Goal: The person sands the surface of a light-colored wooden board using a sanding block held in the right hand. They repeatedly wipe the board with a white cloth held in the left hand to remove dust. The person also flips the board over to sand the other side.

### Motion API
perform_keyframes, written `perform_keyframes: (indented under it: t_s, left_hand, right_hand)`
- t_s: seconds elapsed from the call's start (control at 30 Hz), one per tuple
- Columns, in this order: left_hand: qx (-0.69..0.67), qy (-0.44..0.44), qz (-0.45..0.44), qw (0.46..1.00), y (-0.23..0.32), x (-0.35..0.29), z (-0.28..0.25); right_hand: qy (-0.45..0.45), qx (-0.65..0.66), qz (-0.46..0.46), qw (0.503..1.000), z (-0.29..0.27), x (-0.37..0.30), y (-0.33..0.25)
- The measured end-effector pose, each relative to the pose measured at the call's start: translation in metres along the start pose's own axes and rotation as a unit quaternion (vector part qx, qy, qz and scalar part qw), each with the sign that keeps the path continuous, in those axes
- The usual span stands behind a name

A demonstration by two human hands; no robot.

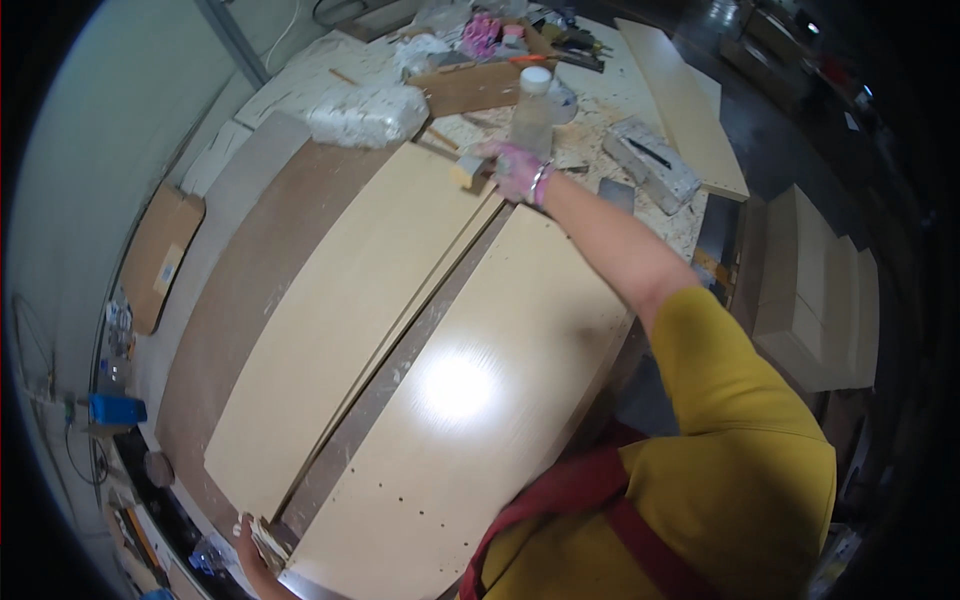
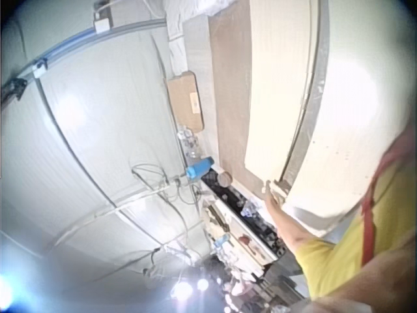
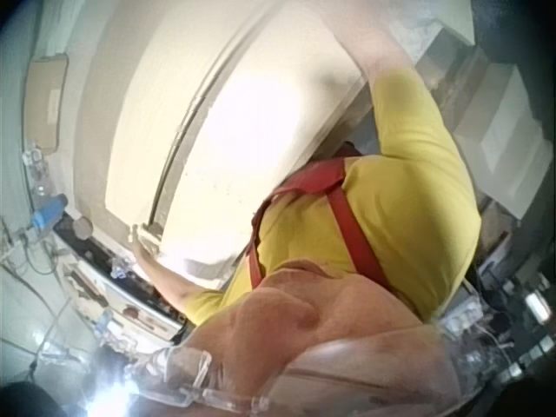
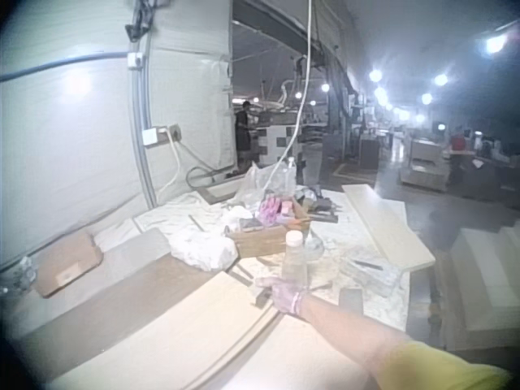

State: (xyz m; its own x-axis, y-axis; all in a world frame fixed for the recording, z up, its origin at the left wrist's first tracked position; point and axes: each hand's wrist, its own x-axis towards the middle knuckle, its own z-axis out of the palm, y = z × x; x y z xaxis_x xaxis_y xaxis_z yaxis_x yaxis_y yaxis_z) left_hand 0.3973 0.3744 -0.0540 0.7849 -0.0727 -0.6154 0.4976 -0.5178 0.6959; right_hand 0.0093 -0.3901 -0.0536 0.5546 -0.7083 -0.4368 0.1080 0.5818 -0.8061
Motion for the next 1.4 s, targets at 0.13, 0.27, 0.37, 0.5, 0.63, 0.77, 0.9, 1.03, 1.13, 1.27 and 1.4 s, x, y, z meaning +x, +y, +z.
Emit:
perform_keyframes:
  t_s: [0.13, 0.27, 0.37, 0.5, 0.63, 0.77, 0.9, 1.03, 1.13, 1.27, 1.4]
  left_hand:
    - [0.152, 0.136, 0.190, 0.960, -0.033, 0.056, -0.035]
    - [0.241, 0.120, 0.089, 0.959, 0.005, 0.021, -0.007]
    - [-0.094, -0.022, -0.010, 0.995, -0.013, 0.003, -0.038]
    - [0.069, -0.023, 0.151, 0.986, 0.052, -0.054, 0.109]
    - [0.131, -0.056, 0.240, 0.960, 0.077, -0.080, 0.214]
    - [0.135, -0.057, 0.253, 0.956, 0.073, -0.092, 0.224]
    - [0.118, -0.011, 0.235, 0.965, 0.044, -0.108, 0.185]
    - [0.104, 0.014, 0.218, 0.970, 0.023, -0.118, 0.162]
    - [0.092, 0.039, 0.206, 0.973, 0.008, -0.138, 0.151]
    - [0.092, 0.052, 0.198, 0.974, -0.002, -0.155, 0.158]
    - [0.107, 0.057, 0.193, 0.974, -0.007, -0.174, 0.172]
  right_hand:
    - [-0.019, -0.018, -0.029, 0.999, 0.006, 0.006, 0.006]
    - [0.006, -0.056, -0.046, 0.997, 0.000, -0.001, 0.005]
    - [-0.036, -0.033, 0.011, 0.999, 0.023, -0.044, -0.024]
    - [-0.211, 0.002, -0.105, 0.972, -0.009, -0.022, -0.023]
    - [-0.058, -0.006, -0.079, 0.995, 0.012, -0.011, -0.018]
    - [-0.088, 0.003, -0.110, 0.990, 0.014, -0.033, -0.036]
    - [-0.038, -0.176, -0.049, 0.982, 0.048, -0.104, -0.075]
    - [-0.074, -0.120, -0.028, 0.990, -0.016, -0.088, -0.074]
    - [-0.106, -0.179, -0.054, 0.977, -0.013, -0.164, -0.094]
    - [-0.108, -0.153, -0.078, 0.979, -0.028, -0.252, -0.081]
    - [-0.176, -0.202, -0.150, 0.952, -0.056, -0.311, -0.060]
